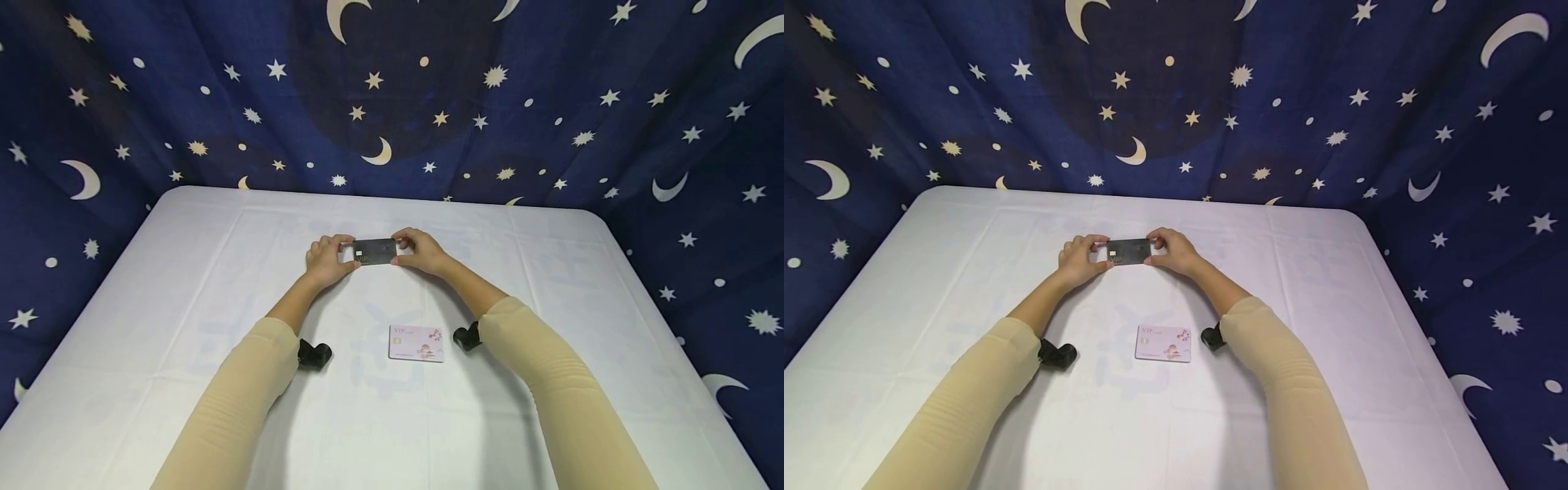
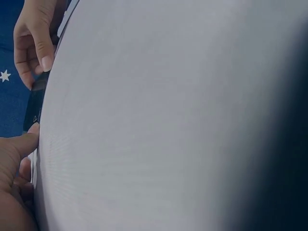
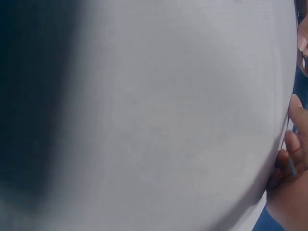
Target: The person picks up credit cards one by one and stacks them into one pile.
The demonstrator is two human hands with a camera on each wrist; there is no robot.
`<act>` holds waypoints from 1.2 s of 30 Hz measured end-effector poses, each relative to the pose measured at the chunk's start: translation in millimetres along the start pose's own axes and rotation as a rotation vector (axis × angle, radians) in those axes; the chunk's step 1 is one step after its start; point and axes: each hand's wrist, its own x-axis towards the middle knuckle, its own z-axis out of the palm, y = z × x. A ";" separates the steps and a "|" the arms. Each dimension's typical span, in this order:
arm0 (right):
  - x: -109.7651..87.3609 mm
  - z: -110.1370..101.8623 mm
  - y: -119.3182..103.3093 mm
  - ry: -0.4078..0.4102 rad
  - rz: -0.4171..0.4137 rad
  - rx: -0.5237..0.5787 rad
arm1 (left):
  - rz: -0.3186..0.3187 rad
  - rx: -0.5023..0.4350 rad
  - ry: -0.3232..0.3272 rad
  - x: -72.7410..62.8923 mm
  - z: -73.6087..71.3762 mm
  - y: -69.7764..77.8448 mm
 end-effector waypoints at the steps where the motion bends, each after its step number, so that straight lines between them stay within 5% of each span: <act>1: -0.6 0.5 -0.4 0.002 -0.003 0.010 | 0.008 -0.003 0.004 -0.3 0.7 -0.7; 16: -5.6 2.8 -7.7 -0.008 -0.039 -0.008 | 0.077 -0.041 0.034 -1.1 3.6 -4.3; 27: -7.6 1.8 -15.3 -0.038 -0.031 -0.008 | 0.108 -0.044 -0.049 -1.7 -6.8 -5.2; 36: -14.5 -2.5 -19.9 -0.093 -0.082 -0.103 | 0.223 -0.120 -0.101 -3.2 -15.7 -12.6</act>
